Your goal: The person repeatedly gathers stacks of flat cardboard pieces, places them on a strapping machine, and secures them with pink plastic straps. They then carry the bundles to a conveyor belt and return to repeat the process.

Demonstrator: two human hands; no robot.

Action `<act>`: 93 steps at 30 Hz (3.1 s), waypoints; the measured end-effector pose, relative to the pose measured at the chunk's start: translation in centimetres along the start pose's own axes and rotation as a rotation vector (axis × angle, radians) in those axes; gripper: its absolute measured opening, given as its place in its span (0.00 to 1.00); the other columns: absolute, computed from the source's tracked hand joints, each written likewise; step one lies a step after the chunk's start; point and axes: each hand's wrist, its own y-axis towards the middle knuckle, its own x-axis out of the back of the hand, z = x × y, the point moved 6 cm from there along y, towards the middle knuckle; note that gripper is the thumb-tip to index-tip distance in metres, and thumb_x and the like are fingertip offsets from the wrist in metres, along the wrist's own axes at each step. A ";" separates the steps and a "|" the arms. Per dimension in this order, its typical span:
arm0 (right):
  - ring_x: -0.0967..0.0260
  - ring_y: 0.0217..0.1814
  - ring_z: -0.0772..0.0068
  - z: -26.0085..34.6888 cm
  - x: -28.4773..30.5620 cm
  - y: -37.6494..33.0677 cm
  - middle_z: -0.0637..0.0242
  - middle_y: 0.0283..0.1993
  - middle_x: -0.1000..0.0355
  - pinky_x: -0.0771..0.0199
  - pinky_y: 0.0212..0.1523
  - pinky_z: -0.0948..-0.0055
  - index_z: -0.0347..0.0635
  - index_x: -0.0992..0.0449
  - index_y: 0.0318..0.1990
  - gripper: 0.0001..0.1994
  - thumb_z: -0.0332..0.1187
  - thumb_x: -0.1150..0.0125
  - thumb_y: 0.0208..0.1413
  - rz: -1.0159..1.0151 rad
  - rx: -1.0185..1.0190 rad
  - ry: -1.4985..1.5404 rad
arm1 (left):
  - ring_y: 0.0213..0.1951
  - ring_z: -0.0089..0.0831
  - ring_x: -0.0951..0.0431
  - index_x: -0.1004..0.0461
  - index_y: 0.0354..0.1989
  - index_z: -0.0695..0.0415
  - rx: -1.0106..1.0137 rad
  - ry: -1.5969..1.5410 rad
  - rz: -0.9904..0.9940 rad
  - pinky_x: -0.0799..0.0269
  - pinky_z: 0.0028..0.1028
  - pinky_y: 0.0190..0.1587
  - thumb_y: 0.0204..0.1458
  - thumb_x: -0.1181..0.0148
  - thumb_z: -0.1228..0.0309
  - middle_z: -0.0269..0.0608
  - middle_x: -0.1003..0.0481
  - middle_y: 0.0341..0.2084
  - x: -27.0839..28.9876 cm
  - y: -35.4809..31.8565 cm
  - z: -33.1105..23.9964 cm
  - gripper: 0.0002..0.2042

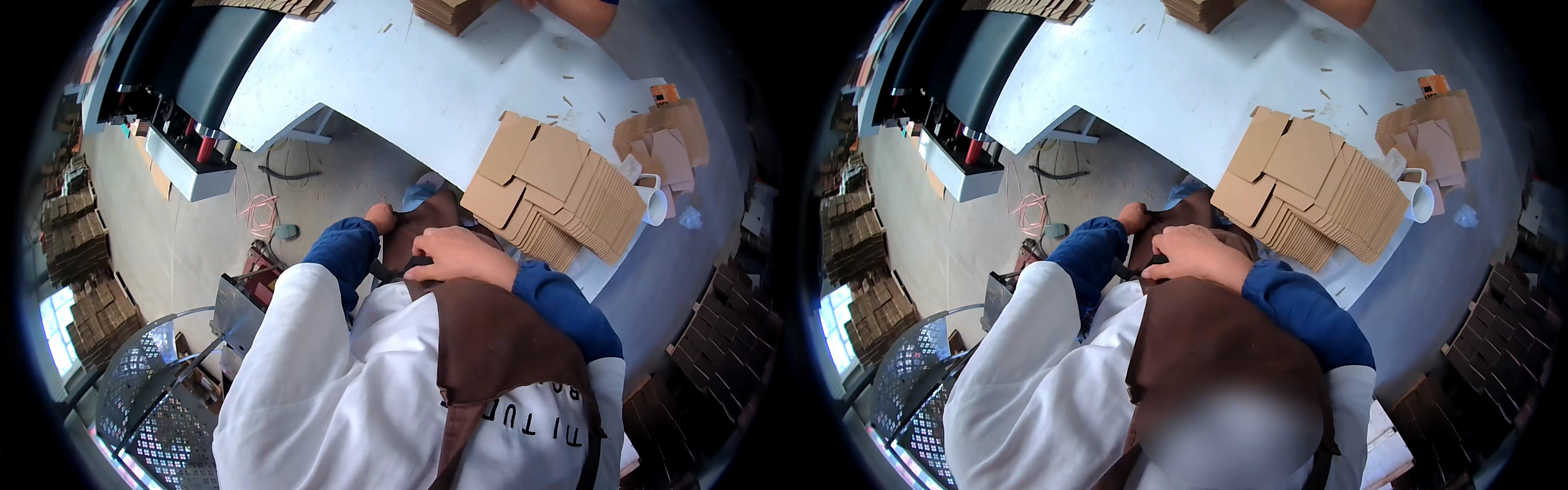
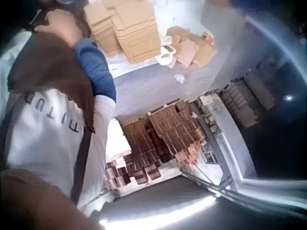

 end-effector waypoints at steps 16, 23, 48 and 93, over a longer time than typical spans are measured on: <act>0.25 0.39 0.53 3.5 -1.7 2.1 0.49 0.33 0.25 0.28 0.41 0.62 0.33 0.27 0.41 0.22 0.41 0.35 0.41 0.160 0.218 0.159 | 0.50 0.51 0.25 0.22 0.43 0.60 0.060 0.077 0.010 0.29 0.41 0.53 0.48 0.49 0.72 0.58 0.24 0.44 2.7 0.8 1.5 0.15; 0.27 0.36 0.75 0.1 5.0 -1.7 0.61 0.34 0.24 0.27 0.38 0.74 0.34 0.26 0.43 0.19 0.41 0.35 0.52 -0.229 0.018 0.501 | 0.46 0.53 0.23 0.21 0.42 0.60 0.128 0.055 0.174 0.26 0.42 0.48 0.51 0.51 0.70 0.58 0.25 0.45 -5.2 0.6 6.3 0.14; 0.27 0.43 0.65 -18.5 -31.7 -13.9 0.59 0.44 0.24 0.26 0.42 0.64 0.34 0.26 0.51 0.32 0.59 0.51 0.60 -0.910 -0.802 1.829 | 0.48 0.33 0.25 0.30 0.56 0.57 -0.696 0.111 0.748 0.33 0.29 0.52 0.64 0.55 0.58 0.46 0.24 0.44 7.8 -5.4 -23.4 0.19; 0.36 0.58 0.73 -21.9 1.8 -20.8 0.64 0.57 0.31 0.39 0.58 0.74 0.35 0.36 0.62 0.27 0.49 0.60 0.68 -1.510 -0.332 1.407 | 0.63 0.40 0.39 0.54 0.68 0.59 -0.596 -0.866 0.256 0.40 0.38 0.60 0.54 0.51 0.37 0.48 0.40 0.62 22.9 6.3 -17.9 0.44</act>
